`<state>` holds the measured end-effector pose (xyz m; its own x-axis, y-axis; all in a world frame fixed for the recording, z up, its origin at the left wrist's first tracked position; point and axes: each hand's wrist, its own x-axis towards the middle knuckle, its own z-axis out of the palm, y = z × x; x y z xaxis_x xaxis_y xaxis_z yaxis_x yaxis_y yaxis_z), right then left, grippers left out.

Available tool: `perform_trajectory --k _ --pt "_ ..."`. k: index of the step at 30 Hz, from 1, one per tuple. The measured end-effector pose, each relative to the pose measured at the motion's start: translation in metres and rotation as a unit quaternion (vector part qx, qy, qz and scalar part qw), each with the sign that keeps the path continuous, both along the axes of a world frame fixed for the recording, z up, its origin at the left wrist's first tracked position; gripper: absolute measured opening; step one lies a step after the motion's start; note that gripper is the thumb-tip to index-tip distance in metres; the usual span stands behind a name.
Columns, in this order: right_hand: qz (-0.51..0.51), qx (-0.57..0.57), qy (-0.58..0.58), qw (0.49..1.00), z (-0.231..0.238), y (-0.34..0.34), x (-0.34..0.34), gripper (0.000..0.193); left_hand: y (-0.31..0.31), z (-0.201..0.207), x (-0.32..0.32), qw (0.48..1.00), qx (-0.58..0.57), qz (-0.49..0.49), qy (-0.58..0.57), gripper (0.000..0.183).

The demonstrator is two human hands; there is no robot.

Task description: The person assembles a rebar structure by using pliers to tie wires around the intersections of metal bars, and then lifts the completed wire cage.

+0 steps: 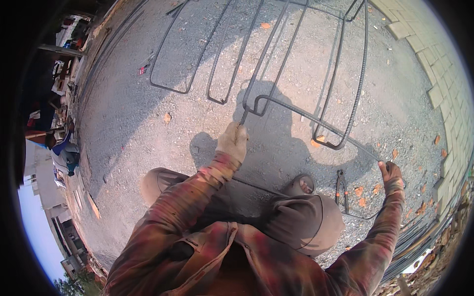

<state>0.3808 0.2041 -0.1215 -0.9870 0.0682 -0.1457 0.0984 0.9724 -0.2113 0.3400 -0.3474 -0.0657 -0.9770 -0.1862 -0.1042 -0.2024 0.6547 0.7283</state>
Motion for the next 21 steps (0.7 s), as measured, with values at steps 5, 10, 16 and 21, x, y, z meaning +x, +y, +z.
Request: perform_trajectory --k 5,10,16,21 --pt "-0.056 -0.025 -0.124 0.990 0.035 -0.031 -0.030 0.059 -0.005 0.002 -0.003 0.999 0.021 0.032 0.003 0.023" --pt "-0.028 -0.009 -0.055 0.998 0.023 -0.001 -0.022 0.059 0.001 -0.007 -0.006 0.999 0.029 0.015 0.021 0.023" --pt "-0.020 0.005 -0.074 0.997 0.018 -0.034 -0.038 0.062 -0.017 -0.002 -0.016 0.998 0.038 0.043 0.028 0.026" --pt "0.012 -0.016 -0.029 0.999 0.005 -0.041 -0.045 0.061 -0.028 0.008 -0.019 0.998 0.036 0.060 -0.003 0.026"
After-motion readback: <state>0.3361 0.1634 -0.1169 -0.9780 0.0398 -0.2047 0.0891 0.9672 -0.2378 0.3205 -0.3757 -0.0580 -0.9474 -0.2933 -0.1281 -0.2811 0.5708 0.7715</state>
